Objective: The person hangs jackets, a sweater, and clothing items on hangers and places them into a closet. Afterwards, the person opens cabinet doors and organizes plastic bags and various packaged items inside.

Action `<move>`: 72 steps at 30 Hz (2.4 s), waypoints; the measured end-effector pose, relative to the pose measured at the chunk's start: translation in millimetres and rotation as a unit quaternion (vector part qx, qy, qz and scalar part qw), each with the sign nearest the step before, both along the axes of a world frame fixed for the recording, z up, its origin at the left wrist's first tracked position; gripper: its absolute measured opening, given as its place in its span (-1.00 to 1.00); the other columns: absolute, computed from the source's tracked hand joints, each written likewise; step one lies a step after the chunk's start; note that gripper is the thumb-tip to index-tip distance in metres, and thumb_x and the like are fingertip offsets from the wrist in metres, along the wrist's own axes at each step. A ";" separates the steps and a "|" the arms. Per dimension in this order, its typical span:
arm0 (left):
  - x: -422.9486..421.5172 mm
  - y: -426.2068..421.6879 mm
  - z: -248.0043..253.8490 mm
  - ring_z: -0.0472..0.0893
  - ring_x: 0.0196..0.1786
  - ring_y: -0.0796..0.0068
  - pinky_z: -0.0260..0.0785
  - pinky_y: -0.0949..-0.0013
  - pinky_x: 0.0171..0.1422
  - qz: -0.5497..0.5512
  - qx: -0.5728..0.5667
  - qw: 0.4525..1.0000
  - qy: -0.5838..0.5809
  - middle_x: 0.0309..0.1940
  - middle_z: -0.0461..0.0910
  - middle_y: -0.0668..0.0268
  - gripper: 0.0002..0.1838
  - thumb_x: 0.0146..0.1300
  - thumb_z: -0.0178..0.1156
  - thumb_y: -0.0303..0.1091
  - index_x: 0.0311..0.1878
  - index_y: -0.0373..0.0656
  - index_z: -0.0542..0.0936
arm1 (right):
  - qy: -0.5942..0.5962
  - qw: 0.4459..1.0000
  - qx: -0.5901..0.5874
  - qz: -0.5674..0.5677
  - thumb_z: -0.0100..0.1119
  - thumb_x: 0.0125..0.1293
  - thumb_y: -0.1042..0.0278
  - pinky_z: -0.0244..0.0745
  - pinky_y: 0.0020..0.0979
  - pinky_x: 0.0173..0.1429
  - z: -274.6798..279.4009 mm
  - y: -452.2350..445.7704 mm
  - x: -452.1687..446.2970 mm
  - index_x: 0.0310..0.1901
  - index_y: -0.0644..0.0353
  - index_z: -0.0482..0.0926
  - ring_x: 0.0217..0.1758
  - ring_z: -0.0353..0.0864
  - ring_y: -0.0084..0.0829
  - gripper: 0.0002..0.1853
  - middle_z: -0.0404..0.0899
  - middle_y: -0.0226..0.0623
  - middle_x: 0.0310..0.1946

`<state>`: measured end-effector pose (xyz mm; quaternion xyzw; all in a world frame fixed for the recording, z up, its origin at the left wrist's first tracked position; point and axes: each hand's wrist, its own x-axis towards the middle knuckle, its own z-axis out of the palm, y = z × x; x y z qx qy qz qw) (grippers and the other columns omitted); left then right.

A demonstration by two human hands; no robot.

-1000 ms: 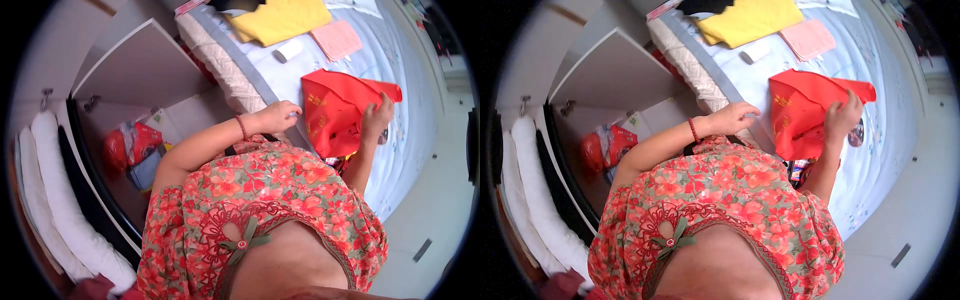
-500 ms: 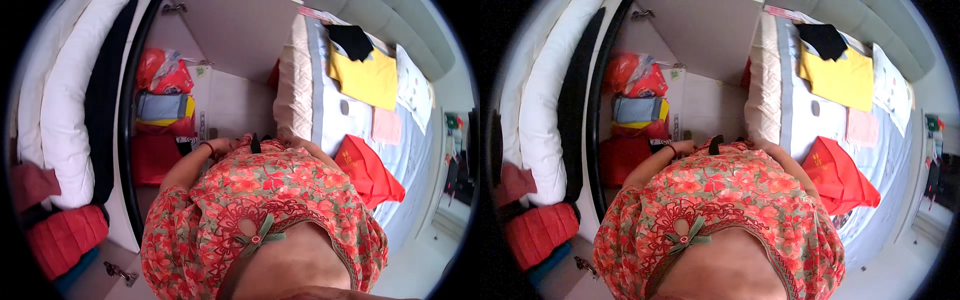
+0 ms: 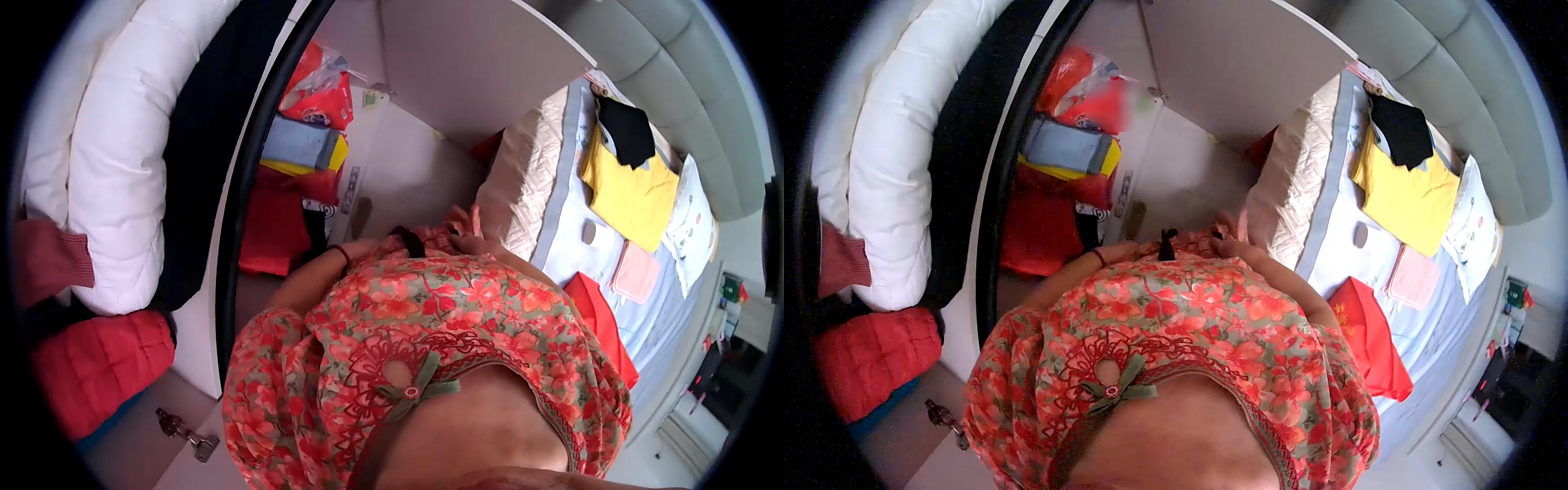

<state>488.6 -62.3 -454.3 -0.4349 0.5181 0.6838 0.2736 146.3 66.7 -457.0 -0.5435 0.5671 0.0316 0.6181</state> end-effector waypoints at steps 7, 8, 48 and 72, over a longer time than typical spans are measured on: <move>-24.9 -2.2 5.2 0.47 0.03 0.39 0.38 0.35 -0.04 0.015 0.074 0.994 0.075 0.00 0.52 0.17 -0.58 0.25 0.05 -0.13 0.07 -0.19 0.48 | -0.049 0.995 0.086 0.017 0.14 0.20 0.34 0.56 -0.28 -0.09 -22.2 -3.4 -35.3 0.15 0.21 0.43 -0.12 0.59 -0.22 -0.55 0.55 -0.10 -0.08; -24.7 -3.2 16.9 0.45 0.09 0.37 0.38 0.32 0.01 -0.072 0.047 0.991 0.105 0.05 0.50 0.16 -0.58 0.23 0.06 -0.17 0.10 -0.16 0.46 | -0.050 0.993 0.104 0.012 0.14 0.20 0.34 0.56 -0.28 -0.09 -20.8 2.6 -33.1 0.15 0.21 0.42 -0.12 0.59 -0.22 -0.55 0.55 -0.11 -0.07; -34.6 -480.1 -90.3 0.30 0.32 0.02 0.32 -0.27 0.15 0.719 -0.256 0.566 0.311 0.34 0.23 0.22 -0.17 0.14 -0.06 0.43 0.36 0.11 0.19 | -0.156 0.958 0.075 -0.229 0.06 0.26 0.48 0.65 -0.28 -0.20 -288.3 -288.7 -64.0 0.14 0.23 0.37 -0.24 0.57 -0.39 -0.61 0.47 -0.24 -0.14; -99.0 -242.6 -124.3 0.61 -0.10 0.28 0.42 0.24 -0.01 0.395 -0.634 0.478 0.462 -0.11 0.60 0.10 -0.73 0.13 0.12 -0.57 -0.06 -0.34 0.51 | 0.088 0.621 -0.772 -0.103 0.57 -0.25 0.13 -0.12 0.06 0.45 -128.2 -339.4 83.6 0.43 0.17 -0.32 0.49 -0.30 0.21 0.35 -0.42 0.23 0.41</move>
